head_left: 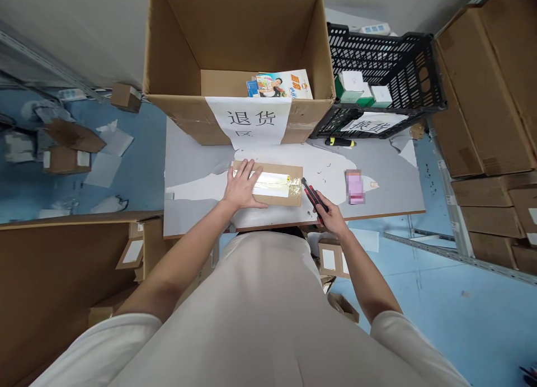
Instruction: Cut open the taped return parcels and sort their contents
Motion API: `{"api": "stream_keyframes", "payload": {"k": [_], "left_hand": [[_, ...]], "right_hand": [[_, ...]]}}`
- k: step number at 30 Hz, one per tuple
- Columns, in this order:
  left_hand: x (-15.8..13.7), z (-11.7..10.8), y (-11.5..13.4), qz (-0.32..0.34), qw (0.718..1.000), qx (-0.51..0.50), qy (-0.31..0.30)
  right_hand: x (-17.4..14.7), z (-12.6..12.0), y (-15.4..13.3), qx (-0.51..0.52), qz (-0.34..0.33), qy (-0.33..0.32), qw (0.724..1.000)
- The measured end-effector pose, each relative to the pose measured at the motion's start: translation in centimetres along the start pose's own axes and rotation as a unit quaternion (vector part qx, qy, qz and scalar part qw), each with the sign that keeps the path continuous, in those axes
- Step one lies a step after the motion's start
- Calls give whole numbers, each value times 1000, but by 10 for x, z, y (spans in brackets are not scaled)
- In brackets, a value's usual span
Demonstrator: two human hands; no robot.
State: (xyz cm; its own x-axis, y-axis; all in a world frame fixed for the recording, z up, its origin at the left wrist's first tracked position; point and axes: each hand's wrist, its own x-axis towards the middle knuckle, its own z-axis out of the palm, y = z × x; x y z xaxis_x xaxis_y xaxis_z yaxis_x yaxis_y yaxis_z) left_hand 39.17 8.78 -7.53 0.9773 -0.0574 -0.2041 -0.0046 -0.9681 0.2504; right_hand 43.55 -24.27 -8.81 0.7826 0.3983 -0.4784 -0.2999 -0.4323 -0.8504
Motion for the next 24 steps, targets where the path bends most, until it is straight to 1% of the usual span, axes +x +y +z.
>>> {"api": "stream_keyframes", "payload": {"k": [3, 5, 7, 11, 16, 20, 22, 24], "left_hand": [[1, 0, 0, -11, 1000, -7, 1], [1, 0, 0, -12, 1000, -9, 4], [1, 0, 0, -11, 1000, -11, 5], [1, 2, -1, -14, 1000, -21, 8], [2, 3, -2, -17, 999, -32, 13], [1, 4, -2, -11, 999, -30, 11], [0, 3, -2, -5, 1000, -27, 10], [-1, 4, -3, -1, 1000, -25, 12]], "right_hand": [[-3, -14, -10, -59, 11, -44, 997], [-6, -21, -17, -81, 21, -78, 993], [-10, -25, -21, -93, 21, -95, 991], [-23, -20, -18, -82, 5, -85, 993], [-47, 3, -1, -32, 40, -73, 996], [-58, 20, 11, -36, 36, -37, 998], [-60, 20, 14, -36, 41, -29, 998], [-63, 13, 15, -41, 49, -33, 997]]}}
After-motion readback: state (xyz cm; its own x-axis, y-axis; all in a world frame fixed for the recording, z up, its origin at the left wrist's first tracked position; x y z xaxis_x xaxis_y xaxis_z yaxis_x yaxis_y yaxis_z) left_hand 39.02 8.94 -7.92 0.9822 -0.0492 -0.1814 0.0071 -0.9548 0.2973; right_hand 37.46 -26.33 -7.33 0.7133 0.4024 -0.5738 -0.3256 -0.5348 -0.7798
